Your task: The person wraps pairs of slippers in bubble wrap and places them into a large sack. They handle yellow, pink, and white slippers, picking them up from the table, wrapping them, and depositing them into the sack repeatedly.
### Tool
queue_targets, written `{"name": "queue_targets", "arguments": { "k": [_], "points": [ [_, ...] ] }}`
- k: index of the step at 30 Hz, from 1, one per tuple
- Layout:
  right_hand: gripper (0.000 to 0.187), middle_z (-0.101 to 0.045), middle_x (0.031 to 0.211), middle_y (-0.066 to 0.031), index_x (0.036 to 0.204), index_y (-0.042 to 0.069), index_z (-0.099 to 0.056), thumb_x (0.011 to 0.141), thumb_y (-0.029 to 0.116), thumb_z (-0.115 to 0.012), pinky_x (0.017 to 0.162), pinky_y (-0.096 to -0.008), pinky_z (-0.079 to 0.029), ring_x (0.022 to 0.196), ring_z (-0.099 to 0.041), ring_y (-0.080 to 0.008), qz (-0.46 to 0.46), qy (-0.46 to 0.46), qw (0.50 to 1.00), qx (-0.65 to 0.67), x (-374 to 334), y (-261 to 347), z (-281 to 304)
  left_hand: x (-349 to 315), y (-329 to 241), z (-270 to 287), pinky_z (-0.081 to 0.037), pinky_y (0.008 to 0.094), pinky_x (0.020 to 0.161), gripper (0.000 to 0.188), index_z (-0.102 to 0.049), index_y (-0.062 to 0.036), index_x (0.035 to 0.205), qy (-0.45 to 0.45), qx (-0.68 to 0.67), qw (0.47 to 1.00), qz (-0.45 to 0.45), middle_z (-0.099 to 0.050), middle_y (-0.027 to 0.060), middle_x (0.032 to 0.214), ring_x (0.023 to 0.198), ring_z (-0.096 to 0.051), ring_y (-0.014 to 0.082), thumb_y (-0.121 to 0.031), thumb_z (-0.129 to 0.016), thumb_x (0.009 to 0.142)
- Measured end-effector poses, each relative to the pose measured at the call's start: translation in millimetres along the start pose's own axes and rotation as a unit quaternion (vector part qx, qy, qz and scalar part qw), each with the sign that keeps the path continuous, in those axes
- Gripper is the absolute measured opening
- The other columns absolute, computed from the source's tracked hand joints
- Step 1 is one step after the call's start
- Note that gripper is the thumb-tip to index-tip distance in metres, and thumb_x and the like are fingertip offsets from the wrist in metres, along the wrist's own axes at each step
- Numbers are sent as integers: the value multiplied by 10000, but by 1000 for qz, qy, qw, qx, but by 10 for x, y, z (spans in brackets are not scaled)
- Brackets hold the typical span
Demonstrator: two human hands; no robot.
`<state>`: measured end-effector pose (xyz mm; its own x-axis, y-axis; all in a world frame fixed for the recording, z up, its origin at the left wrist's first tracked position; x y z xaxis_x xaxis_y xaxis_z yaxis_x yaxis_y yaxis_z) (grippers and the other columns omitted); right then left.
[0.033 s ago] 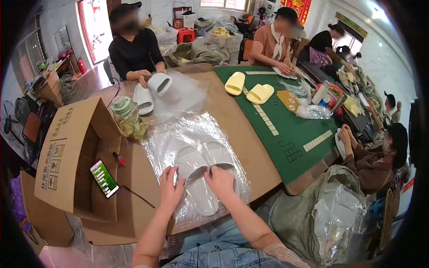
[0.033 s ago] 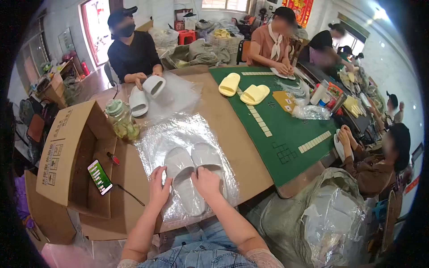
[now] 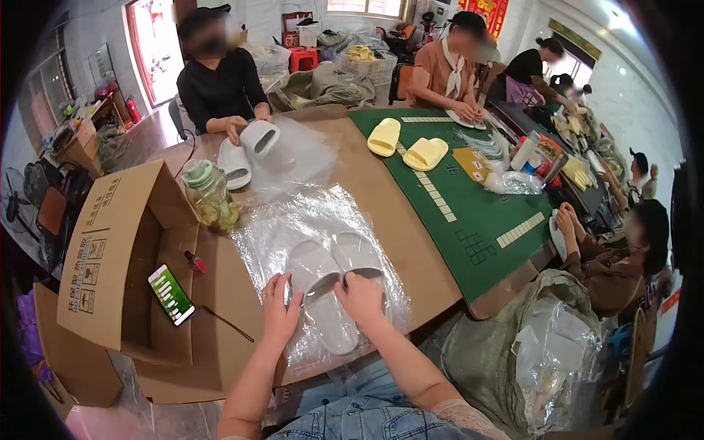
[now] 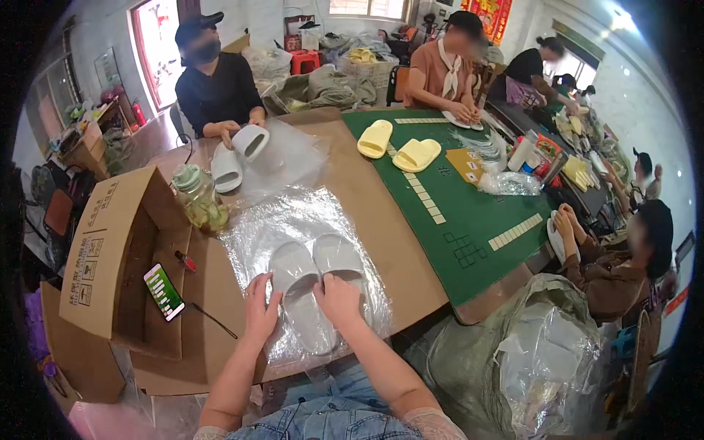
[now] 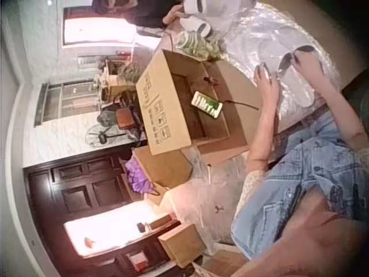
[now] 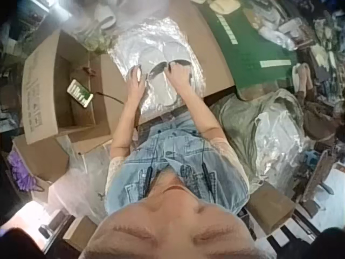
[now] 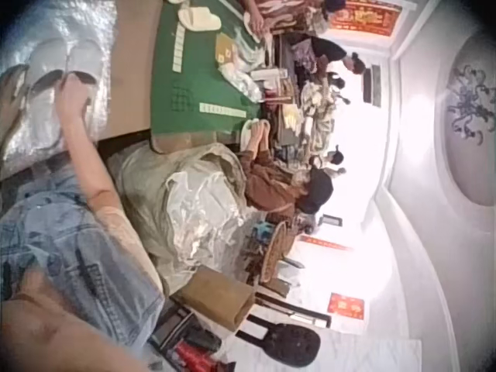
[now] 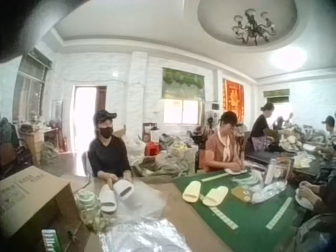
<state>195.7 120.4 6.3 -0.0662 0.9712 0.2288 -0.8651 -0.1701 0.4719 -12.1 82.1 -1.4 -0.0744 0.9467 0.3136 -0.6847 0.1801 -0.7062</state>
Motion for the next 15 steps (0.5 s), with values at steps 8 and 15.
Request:
{"name": "queue_targets", "arguments": {
  "k": [8,15],
  "points": [
    [296,-654,701,-155,758,47,-617,863,319,-670,610,-483,-507,651,-652,-368,-18,-2,995,96,-219,-123,155,-25,123,0,-425,476,1049,560,-354,34,1474,-18,-99,994,47,-539,273,1340,1232,-533,417,-175,-529,985],
    [311,-656,741,-165,791,61,-622,854,362,-665,634,-505,-508,707,-660,-377,-35,41,995,84,-786,-414,464,-18,214,-82,-472,440,995,505,-396,13,1471,-29,-94,995,33,-596,273,1264,1147,-599,376,-114,-485,990]
  ]
}}
Point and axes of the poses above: each hand's wrist, its own x-axis towards the middle knuckle, its own z-axis out of the back of the hand, y = z × x, the point moved 6 cm from there along x, towards the middle knuckle
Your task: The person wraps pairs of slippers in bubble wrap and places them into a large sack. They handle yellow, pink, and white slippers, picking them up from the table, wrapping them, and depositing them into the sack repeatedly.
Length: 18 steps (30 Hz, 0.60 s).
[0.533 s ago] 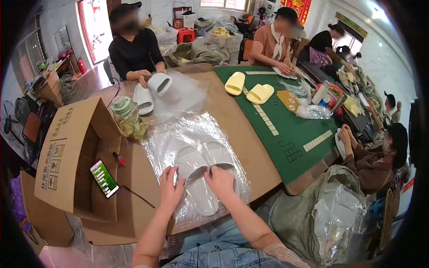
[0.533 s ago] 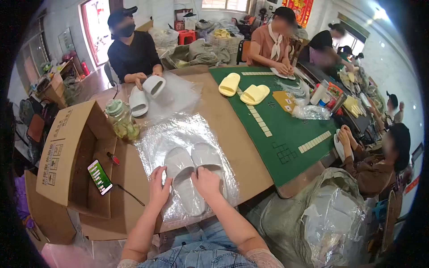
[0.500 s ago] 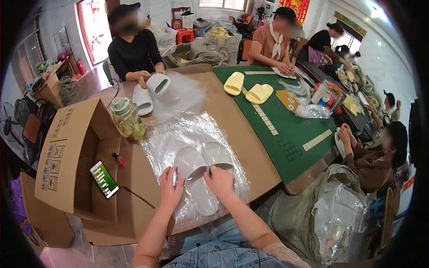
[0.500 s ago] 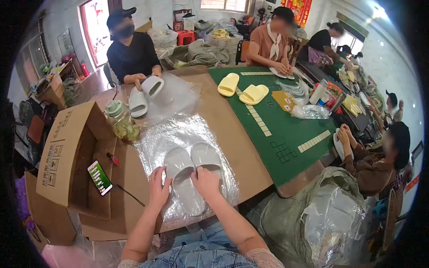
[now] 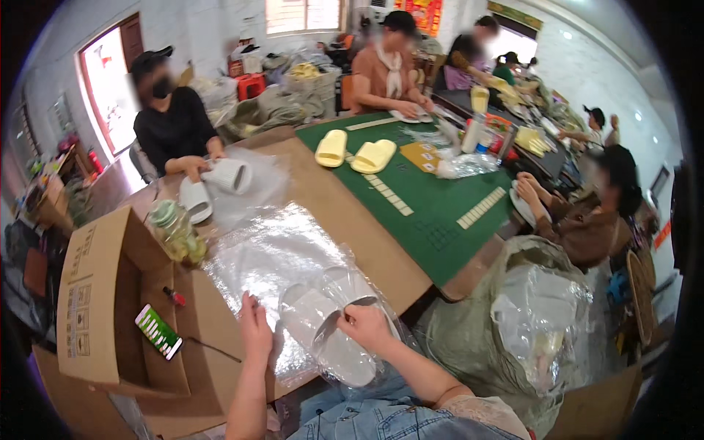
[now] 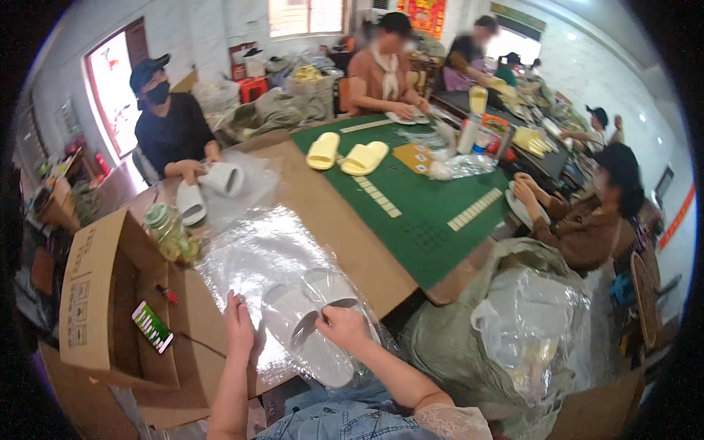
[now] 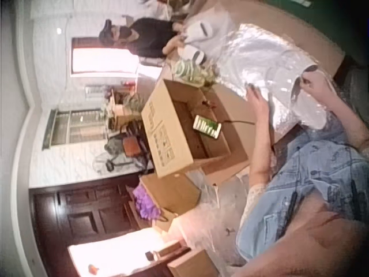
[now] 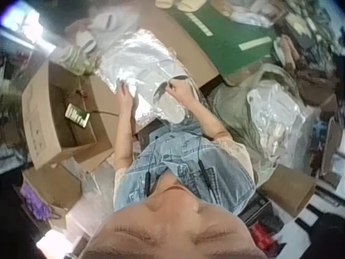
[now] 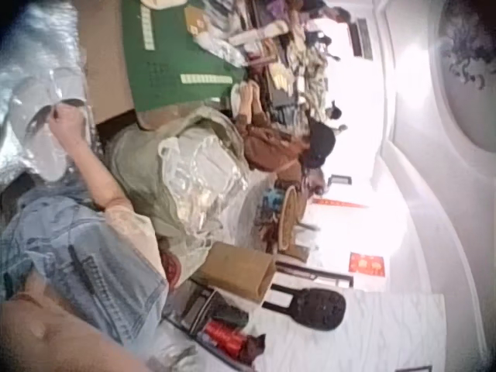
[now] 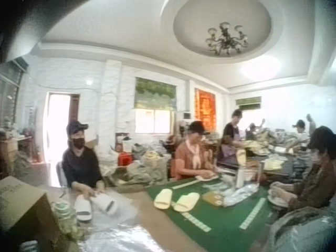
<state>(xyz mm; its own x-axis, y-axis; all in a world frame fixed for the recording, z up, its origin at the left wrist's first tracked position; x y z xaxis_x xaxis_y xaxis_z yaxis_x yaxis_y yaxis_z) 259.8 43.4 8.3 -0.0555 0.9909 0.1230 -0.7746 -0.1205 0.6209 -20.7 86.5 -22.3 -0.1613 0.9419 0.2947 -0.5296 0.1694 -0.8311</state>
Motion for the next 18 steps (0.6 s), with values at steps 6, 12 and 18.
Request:
{"name": "queue_targets", "arguments": {
  "k": [6,12,18],
  "points": [
    [217,-648,709,-111,799,92,-653,784,298,-720,594,-454,-503,659,-650,-336,78,-151,984,-44,-520,443,1455,-17,55,-36,-449,418,1038,502,-383,25,1483,34,-47,998,40,-577,255,1304,1215,-571,355,-107,-475,1007],
    [176,-640,708,-123,797,96,-673,717,242,-727,633,-459,-510,682,-652,-321,26,-318,905,-282,-1280,437,3295,-62,-90,-25,-394,442,1083,524,-396,25,1462,55,11,998,-13,-535,258,1354,1294,-490,379,-147,-542,989],
    [286,-652,766,-186,735,18,-620,760,297,-677,683,-479,-480,767,-632,-378,-241,-124,884,-380,-1947,-486,4614,-47,-50,-75,-362,460,1106,543,-417,9,1457,72,86,992,-49,-522,242,1384,1306,-470,392,-170,-573,968]
  ]
}}
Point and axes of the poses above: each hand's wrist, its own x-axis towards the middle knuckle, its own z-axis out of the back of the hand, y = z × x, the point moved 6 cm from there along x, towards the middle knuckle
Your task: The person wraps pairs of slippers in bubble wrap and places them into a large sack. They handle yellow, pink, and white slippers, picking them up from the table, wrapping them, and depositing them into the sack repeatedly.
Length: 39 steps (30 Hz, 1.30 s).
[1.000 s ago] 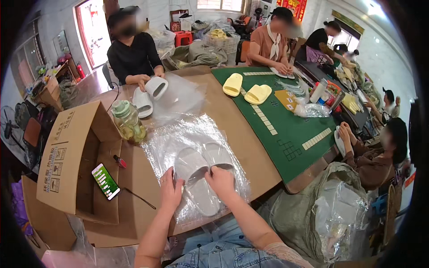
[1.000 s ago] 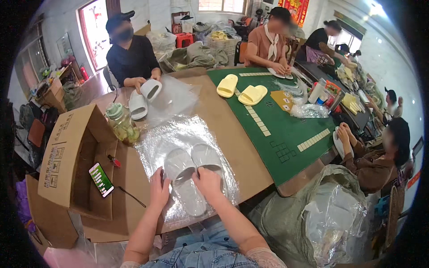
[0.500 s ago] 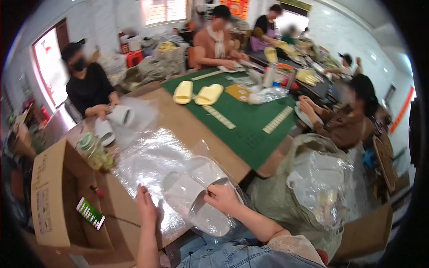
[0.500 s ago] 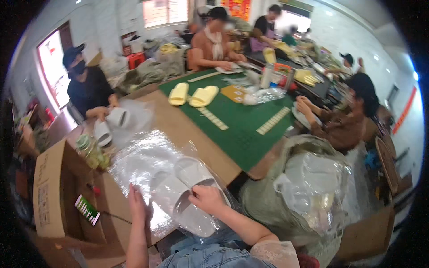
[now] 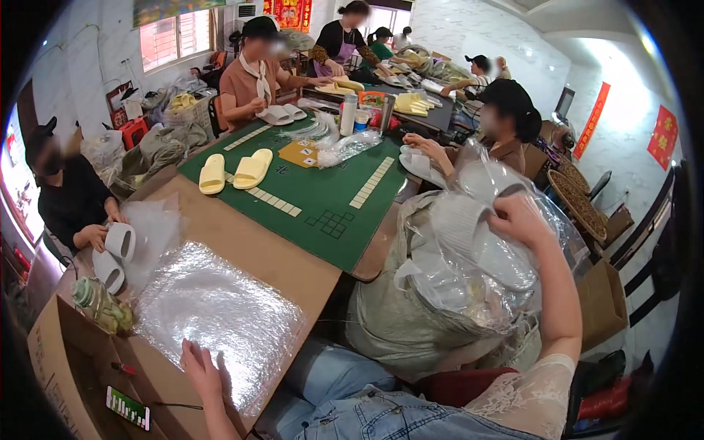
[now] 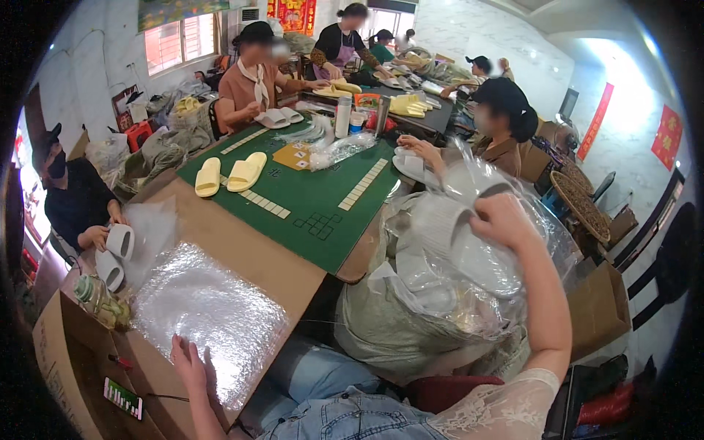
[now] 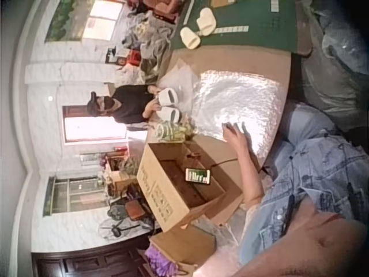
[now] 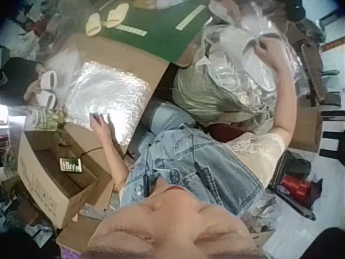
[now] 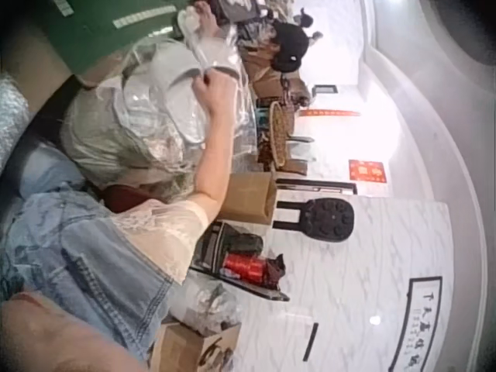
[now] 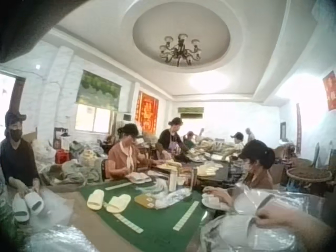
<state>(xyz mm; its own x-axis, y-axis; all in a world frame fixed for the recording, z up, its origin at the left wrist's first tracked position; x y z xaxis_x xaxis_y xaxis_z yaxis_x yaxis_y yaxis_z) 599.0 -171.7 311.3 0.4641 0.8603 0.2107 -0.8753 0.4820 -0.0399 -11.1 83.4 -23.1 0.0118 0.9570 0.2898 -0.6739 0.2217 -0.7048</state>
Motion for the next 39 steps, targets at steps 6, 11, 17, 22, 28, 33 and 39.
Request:
{"name": "queue_targets", "arguments": {
  "k": [6,11,17,22,28,33,39],
  "points": [
    [423,-572,677,-161,726,-4,-569,785,389,-713,649,-428,-457,665,-559,-266,7,227,974,11,324,-842,-913,3,100,-45,-386,447,1099,522,-429,9,1451,-11,-16,1000,12,-516,240,1374,1307,-484,380,-138,-568,970],
    [391,-539,624,-40,680,8,-554,832,315,-743,589,-342,-423,608,-500,-141,-77,274,946,152,650,-1014,-1097,7,14,26,-391,449,1094,514,-442,29,1434,-10,23,1000,-2,-514,254,1370,1282,-496,380,-125,-573,962],
    [330,-600,653,-19,737,28,-668,834,329,-759,584,-311,-432,620,-548,-121,-69,299,930,205,799,-910,-1242,-1,-63,44,-364,457,1106,516,-452,32,1424,-11,39,999,4,-512,254,1379,1288,-472,389,-113,-576,944],
    [380,-728,857,-161,893,12,-729,773,371,-753,705,-416,-514,791,-681,-289,60,364,929,-23,677,-467,-1781,1,4,-4,-362,456,1103,519,-452,34,1420,-9,22,1000,-3,-509,254,1384,1279,-472,391,-110,-580,938],
    [394,-733,986,-169,960,64,-749,735,386,-744,810,-435,-533,911,-692,-338,19,347,931,-107,1020,-347,-1571,9,-1,41,-360,462,1108,520,-449,40,1420,-9,34,999,-10,-512,245,1385,1290,-470,391,-116,-579,941],
    [433,-736,983,-178,981,49,-749,731,403,-743,821,-430,-536,933,-698,-334,34,367,930,-17,899,-389,-2118,11,-155,78,-357,465,1117,534,-455,43,1418,9,2,999,34,-514,243,1402,1306,-461,392,-132,-590,931],
    [477,-727,1062,-177,1030,64,-743,718,423,-776,839,-449,-541,981,-696,-317,-17,357,930,-88,913,-205,-1541,-11,-38,49,-355,456,1122,549,-449,32,1426,7,72,997,-9,-521,225,1383,1323,-447,371,-116,-605,921]
  ]
}}
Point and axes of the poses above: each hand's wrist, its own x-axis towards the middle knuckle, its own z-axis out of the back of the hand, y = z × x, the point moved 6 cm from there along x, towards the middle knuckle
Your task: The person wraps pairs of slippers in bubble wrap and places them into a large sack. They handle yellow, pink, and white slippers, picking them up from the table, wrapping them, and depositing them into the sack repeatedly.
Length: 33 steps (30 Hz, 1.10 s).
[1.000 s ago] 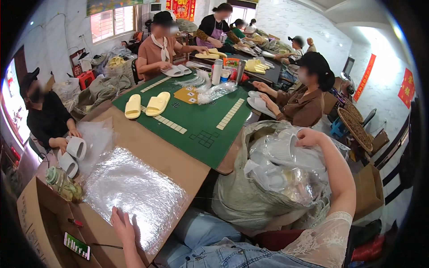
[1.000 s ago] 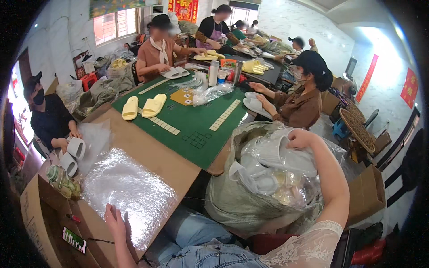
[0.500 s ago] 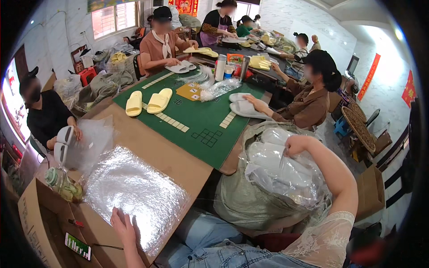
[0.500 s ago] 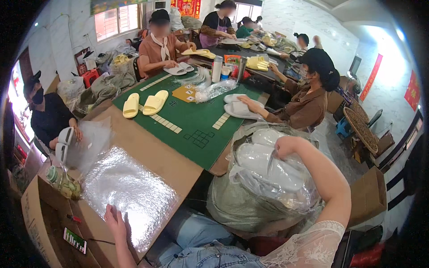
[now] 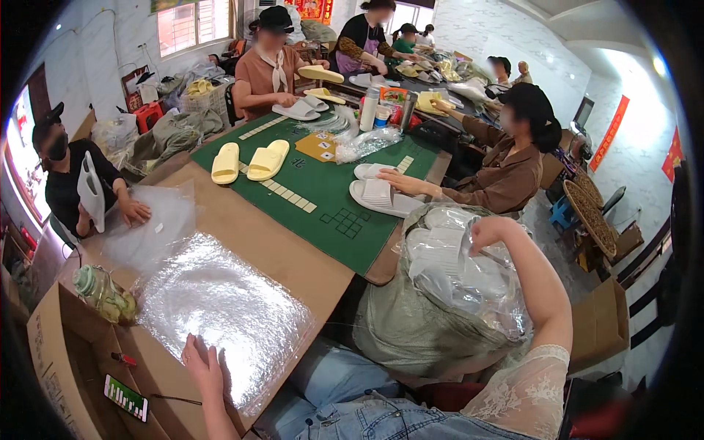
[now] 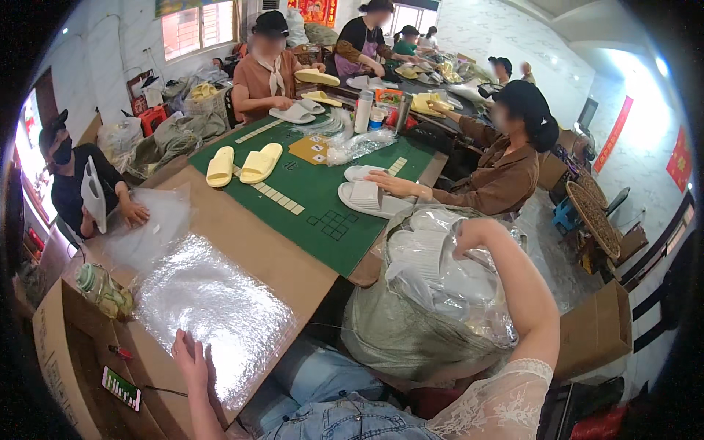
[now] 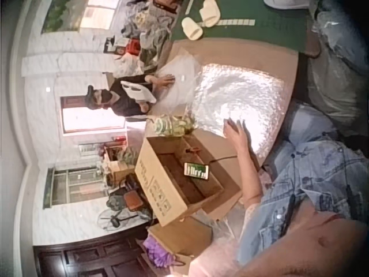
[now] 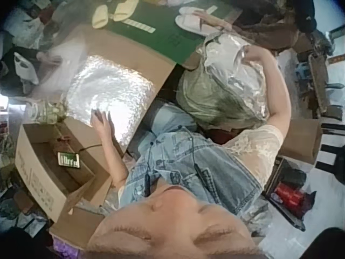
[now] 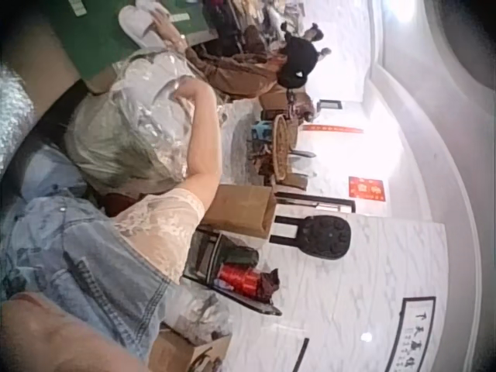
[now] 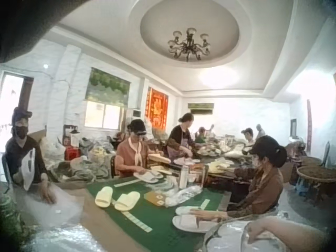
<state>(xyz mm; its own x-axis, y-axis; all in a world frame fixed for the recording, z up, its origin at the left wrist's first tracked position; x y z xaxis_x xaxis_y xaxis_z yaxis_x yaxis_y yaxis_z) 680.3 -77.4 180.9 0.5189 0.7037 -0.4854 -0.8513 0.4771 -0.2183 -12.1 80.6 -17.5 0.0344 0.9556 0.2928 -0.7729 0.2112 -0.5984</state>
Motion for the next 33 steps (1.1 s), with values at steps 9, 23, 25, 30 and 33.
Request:
{"name": "queue_targets", "arguments": {
  "k": [9,23,25,30,33],
  "points": [
    [310,-733,1009,-158,1026,121,-753,789,298,-659,834,-442,-559,990,-702,-311,53,-259,964,-41,32,1298,1078,-16,-65,32,-356,461,1109,597,-434,16,1422,-1,-58,998,22,-525,222,1362,1311,-433,378,-125,-657,887],
    [745,-540,1378,-250,1340,-36,-501,710,248,-778,1041,-435,-468,1225,-574,-383,23,-311,904,294,2909,1424,114,-6,-49,80,-333,489,1112,660,-426,18,1416,-3,-38,999,6,-521,244,1353,1284,-434,426,-206,-696,857],
    [906,-551,1341,-266,1432,-49,-350,690,196,-808,1057,-430,-456,1259,-542,-407,24,-347,859,377,2954,1556,-56,1,-62,67,-325,503,1115,684,-412,18,1425,17,-40,999,29,-516,249,1358,1283,-428,440,-226,-701,855],
    [755,-563,1305,-293,1378,-47,-388,736,153,-731,1052,-467,-439,1258,-522,-456,74,-339,815,465,2778,2400,-156,-4,-61,93,-328,501,1109,697,-408,27,1424,10,-31,999,23,-523,250,1344,1266,-431,448,-239,-707,853],
    [607,-601,1252,-259,1283,-1,-460,775,214,-714,996,-475,-466,1194,-579,-427,157,-307,787,511,2456,3016,-229,22,-73,55,-336,504,1094,699,-409,33,1420,7,-29,1000,2,-539,249,1316,1249,-440,442,-232,-714,850]
  ]
}}
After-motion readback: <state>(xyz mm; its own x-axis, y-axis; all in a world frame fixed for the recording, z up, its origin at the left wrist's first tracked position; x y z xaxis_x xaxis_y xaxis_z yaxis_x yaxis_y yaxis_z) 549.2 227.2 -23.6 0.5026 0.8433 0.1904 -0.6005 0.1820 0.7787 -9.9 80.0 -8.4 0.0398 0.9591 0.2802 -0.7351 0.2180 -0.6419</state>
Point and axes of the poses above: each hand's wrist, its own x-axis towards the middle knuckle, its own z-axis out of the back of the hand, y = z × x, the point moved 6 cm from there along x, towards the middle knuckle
